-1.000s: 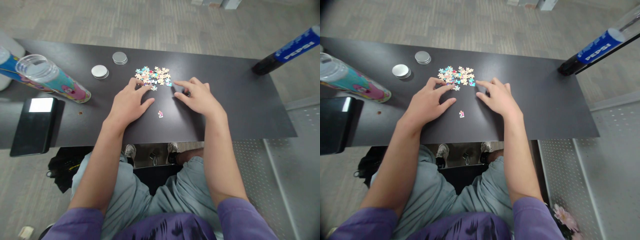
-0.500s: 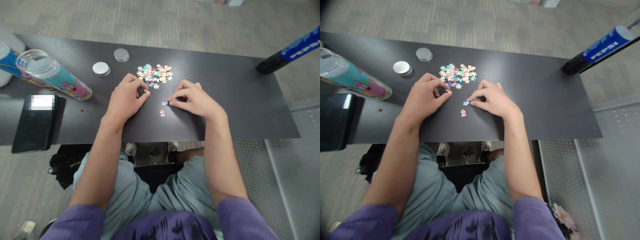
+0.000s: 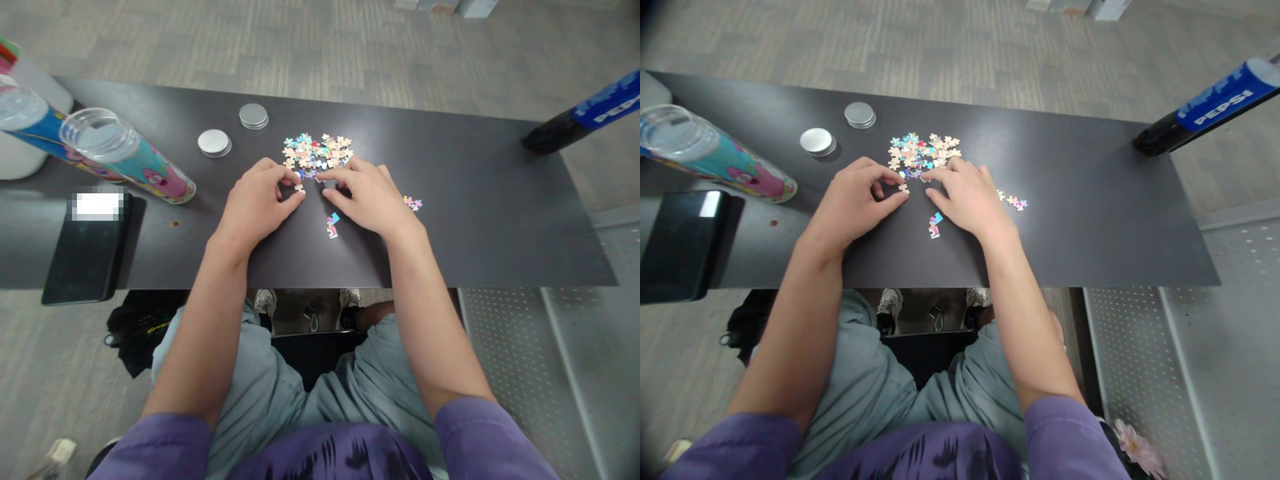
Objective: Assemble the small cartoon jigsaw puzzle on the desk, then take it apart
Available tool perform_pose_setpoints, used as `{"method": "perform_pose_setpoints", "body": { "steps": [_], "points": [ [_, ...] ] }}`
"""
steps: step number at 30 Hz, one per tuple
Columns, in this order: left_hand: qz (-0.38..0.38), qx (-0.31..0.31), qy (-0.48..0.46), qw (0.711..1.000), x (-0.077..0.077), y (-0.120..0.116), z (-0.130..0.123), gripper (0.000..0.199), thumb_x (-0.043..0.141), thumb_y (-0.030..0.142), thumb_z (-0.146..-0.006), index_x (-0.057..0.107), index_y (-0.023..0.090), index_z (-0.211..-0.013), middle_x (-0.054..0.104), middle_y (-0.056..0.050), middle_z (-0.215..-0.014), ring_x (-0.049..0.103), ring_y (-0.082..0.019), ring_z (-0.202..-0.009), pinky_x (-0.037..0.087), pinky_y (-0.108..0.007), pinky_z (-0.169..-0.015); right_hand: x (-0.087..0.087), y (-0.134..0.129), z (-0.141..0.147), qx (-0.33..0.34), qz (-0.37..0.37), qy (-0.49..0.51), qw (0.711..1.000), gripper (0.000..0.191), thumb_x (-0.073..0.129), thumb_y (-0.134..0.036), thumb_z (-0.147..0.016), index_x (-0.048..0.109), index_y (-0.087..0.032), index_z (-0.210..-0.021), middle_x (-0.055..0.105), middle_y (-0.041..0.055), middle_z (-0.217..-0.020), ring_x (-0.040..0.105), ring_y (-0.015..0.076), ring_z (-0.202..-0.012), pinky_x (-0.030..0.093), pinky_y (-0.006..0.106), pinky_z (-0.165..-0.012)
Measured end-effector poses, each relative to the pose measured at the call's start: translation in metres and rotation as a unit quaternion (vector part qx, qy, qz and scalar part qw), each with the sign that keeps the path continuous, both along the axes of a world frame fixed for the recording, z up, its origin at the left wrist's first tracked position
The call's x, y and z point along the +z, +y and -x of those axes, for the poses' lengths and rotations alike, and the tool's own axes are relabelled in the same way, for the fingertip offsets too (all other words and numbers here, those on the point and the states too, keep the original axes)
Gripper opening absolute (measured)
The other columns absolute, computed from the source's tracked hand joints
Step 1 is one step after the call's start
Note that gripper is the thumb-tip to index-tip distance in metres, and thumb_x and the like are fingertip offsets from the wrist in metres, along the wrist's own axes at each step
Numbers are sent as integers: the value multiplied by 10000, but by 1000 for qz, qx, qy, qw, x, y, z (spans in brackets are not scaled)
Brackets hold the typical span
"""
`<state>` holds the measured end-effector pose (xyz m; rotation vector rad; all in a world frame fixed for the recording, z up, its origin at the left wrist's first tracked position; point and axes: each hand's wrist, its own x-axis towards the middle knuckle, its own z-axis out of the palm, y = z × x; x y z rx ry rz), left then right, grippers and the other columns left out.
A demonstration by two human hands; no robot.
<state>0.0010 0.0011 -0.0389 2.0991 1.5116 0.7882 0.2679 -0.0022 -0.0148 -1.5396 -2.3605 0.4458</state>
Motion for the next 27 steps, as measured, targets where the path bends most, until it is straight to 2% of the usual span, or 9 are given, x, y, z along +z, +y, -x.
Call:
{"method": "perform_pose_setpoints", "body": {
  "steps": [4,7,13,16,20,24,27],
  "points": [
    [7,-19,-8,1000,3,0,4,171,955,190,-999,915,259,-1150,852,-61,-1201,728,-237,-898,607,-409,-907,0,2,-7,10,12,16,1000,346,738,-296,-1246,952,-323,-1517,813,146,-1349,756,420,-1313,483,590,-1201],
    [13,-27,-9,1000,4,1,5,152,944,172,-999,886,260,-1108,865,-57,-1189,740,-242,-915,612,-407,-924,4,1,-17,46,40,26,998,306,778,-321,-1233,986,-339,-1456,814,129,-1336,764,400,-1278,474,584,-1193],
    [42,-42,-43,997,3,3,4,253,928,122,-996,884,250,-1209,911,-48,-1180,769,-241,-937,614,-408,-944,13,-5,-21,133,108,52,984,169,895,-371,-1154,1031,-360,-1256,823,92,-1289,767,388,-1305,425,589,-1243],
    [52,-36,-44,997,3,3,5,300,925,123,-992,901,252,-1263,903,-45,-1185,751,-233,-919,632,-409,-962,12,-5,-20,108,81,59,989,232,871,-328,-1140,1011,-360,-1323,822,89,-1276,763,376,-1250,432,578,-1220],
    [31,-8,-7,999,3,1,8,283,984,218,-969,931,255,-1245,854,-65,-1285,705,-218,-890,643,-423,-972,5,-1,-24,54,35,70,995,304,797,-291,-1157,973,-338,-1401,817,80,-1210,737,332,-1078,434,583,-1190],
    [27,-19,16,999,6,1,12,139,967,258,-988,933,268,-1122,823,-52,-1182,703,-225,-869,608,-431,-918,2,2,-25,41,33,74,996,292,761,-306,-1168,964,-330,-1377,817,73,-1168,716,328,-1055,421,601,-1191],
    [33,-22,-3,999,7,0,11,163,962,233,-970,892,277,-1110,861,-34,-1113,732,-240,-875,610,-431,-904,4,0,-21,38,46,63,996,279,751,-338,-1189,966,-346,-1366,817,72,-1168,715,345,-1087,426,589,-1184]
  ]
}}
